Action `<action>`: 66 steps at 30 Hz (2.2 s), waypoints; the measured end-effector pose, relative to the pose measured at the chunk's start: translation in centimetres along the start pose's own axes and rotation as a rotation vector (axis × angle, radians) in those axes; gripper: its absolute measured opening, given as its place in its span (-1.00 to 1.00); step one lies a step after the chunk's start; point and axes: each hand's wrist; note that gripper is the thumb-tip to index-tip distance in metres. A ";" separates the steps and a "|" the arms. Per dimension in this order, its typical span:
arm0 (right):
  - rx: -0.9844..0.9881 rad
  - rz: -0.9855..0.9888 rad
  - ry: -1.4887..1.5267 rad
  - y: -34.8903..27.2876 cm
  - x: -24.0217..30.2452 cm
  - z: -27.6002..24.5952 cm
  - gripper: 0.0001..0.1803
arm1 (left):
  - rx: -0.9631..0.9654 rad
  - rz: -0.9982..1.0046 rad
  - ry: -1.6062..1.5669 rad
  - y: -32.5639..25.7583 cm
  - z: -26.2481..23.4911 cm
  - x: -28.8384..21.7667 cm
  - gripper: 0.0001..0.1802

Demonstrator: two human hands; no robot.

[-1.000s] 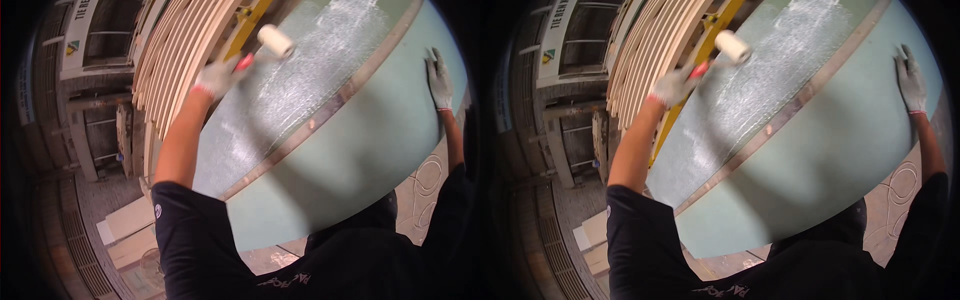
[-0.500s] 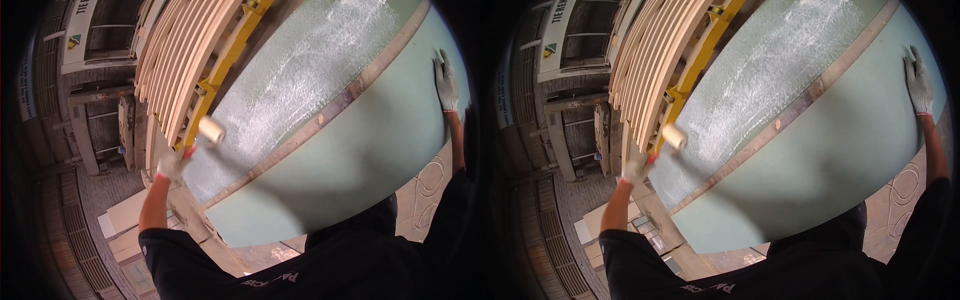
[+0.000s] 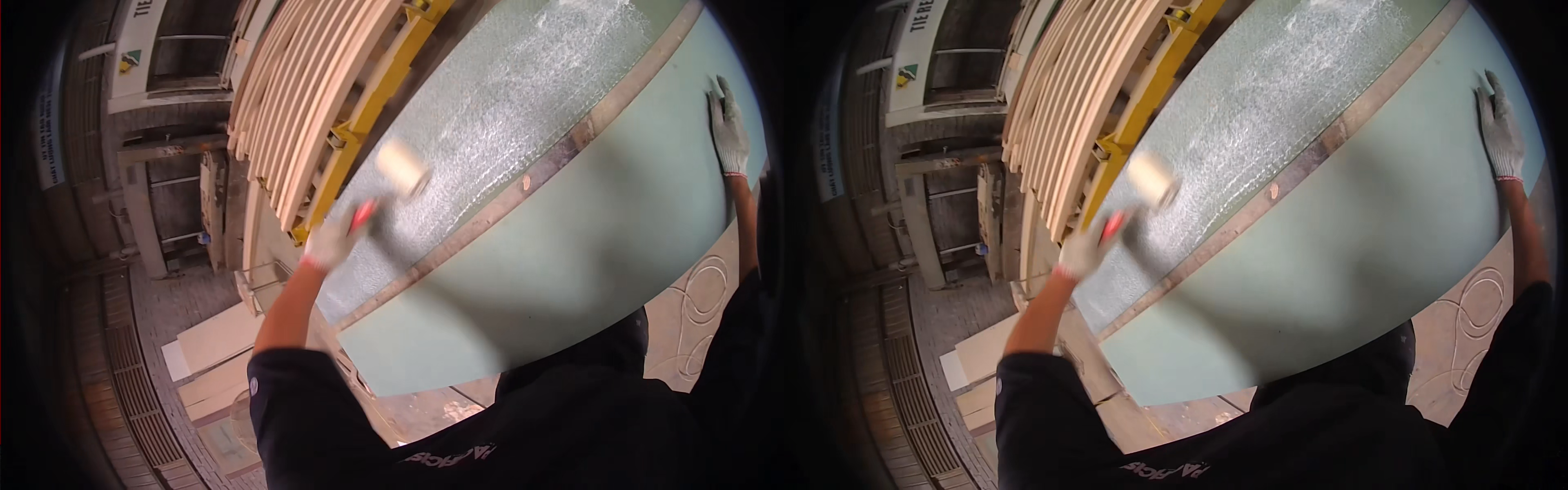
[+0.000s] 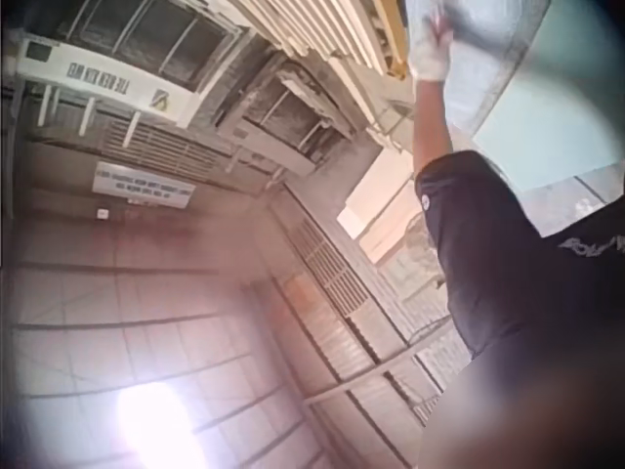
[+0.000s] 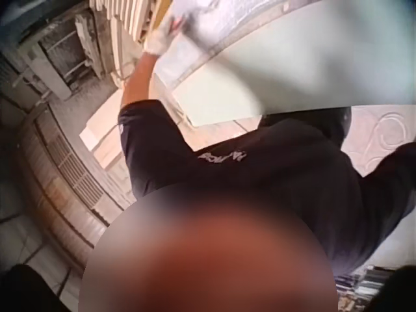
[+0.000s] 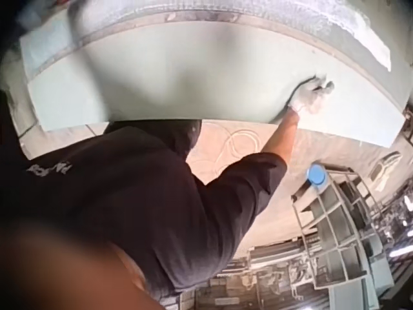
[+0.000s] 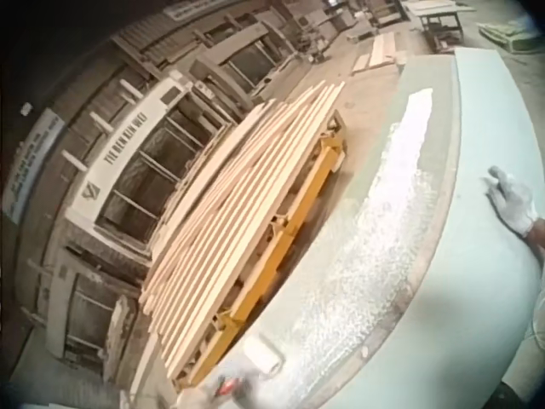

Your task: Apply a white liquid coating to large boards using a paint roller in a workshop environment.

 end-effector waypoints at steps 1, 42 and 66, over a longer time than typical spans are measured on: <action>0.096 0.099 -0.025 -0.2 0.9 -1.3 -0.44 | 0.218 -0.126 0.074 -3.5 0.2 1.3 -0.37; 0.120 0.129 -0.017 0.0 6.6 -1.6 -0.46 | -0.149 0.217 -0.048 19.0 -16.5 -29.7 -0.48; 0.026 0.179 0.238 -0.1 9.8 -6.1 -0.52 | -0.171 0.263 0.074 20.4 -20.7 -37.5 -0.47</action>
Point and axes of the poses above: each hand's wrist, its own y-axis towards the middle knuckle, its own z-axis out of the palm, x = y × z, and after that the axes turned 3 degrees about y, right-handed
